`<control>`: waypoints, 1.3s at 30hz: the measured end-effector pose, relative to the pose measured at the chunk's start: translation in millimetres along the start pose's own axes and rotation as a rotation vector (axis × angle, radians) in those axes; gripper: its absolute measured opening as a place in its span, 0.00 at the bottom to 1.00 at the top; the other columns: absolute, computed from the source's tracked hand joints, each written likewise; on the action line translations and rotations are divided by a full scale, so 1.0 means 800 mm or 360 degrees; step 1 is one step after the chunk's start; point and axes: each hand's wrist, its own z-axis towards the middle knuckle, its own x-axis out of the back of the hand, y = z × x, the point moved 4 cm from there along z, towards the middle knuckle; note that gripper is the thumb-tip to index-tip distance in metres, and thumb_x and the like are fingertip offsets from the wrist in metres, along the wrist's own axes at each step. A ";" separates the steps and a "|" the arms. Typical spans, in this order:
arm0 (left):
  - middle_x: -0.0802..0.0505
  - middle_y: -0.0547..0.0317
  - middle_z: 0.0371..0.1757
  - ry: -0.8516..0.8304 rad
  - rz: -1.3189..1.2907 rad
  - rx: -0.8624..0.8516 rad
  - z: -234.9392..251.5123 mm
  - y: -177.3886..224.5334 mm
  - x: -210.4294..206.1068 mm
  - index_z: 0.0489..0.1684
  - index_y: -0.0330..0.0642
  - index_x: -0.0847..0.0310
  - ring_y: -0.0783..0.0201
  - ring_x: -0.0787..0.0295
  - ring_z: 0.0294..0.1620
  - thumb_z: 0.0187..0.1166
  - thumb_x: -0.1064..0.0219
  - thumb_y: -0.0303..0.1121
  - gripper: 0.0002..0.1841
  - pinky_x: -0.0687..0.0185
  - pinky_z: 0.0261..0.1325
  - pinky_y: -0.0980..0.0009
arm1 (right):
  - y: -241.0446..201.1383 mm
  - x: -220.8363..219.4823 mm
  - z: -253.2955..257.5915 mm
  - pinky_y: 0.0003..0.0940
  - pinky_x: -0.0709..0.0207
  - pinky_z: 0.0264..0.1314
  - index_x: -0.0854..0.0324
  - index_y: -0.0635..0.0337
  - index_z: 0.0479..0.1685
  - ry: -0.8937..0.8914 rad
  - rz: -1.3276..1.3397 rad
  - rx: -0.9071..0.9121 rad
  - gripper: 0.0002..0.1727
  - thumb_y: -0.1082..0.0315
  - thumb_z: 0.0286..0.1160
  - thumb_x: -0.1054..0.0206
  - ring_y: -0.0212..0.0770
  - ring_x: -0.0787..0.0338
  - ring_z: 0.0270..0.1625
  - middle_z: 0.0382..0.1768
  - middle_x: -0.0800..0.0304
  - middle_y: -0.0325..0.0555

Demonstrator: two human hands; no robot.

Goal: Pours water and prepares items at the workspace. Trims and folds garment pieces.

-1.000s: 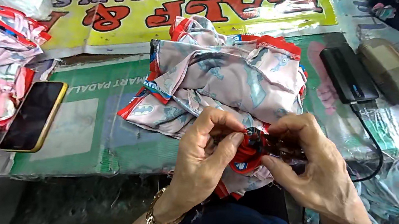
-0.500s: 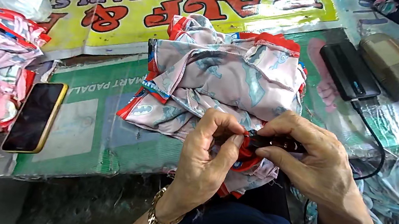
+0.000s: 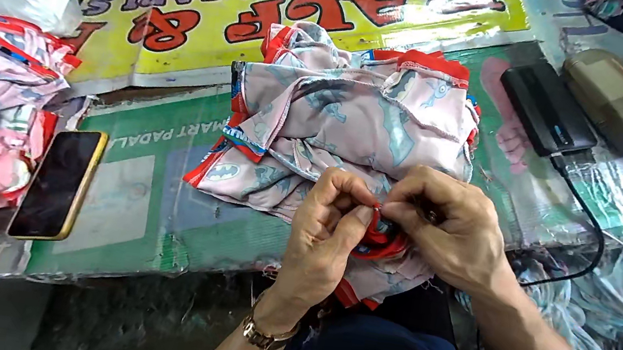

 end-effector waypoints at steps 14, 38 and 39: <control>0.13 0.66 0.45 0.0046 -0.0225 0.0090 0.001 -0.007 0.009 0.52 0.52 0.21 0.73 0.13 0.47 0.86 0.42 0.26 0.09 0.14 0.54 0.73 | -0.015 0.006 -0.007 0.09 0.31 0.27 0.21 0.59 0.35 -0.0065 -0.0057 0.0048 0.13 0.59 0.82 0.33 0.16 0.25 0.27 0.26 0.23 0.29; 0.13 0.69 0.44 0.0117 -0.0083 -0.0119 0.000 0.005 0.004 0.51 0.52 0.21 0.76 0.13 0.45 0.84 0.38 0.25 0.09 0.14 0.52 0.77 | -0.022 0.010 -0.020 0.12 0.20 0.38 0.15 0.57 0.50 -0.0056 -0.0446 -0.0067 0.12 0.60 0.76 0.30 0.17 0.16 0.38 0.39 0.14 0.30; 0.13 0.69 0.43 0.0115 -0.0090 -0.0116 0.000 0.004 0.004 0.51 0.52 0.21 0.75 0.13 0.45 0.84 0.38 0.25 0.09 0.14 0.51 0.77 | -0.021 0.009 -0.020 0.12 0.19 0.38 0.15 0.57 0.50 -0.0056 -0.0438 -0.0067 0.12 0.61 0.76 0.29 0.17 0.15 0.38 0.39 0.13 0.30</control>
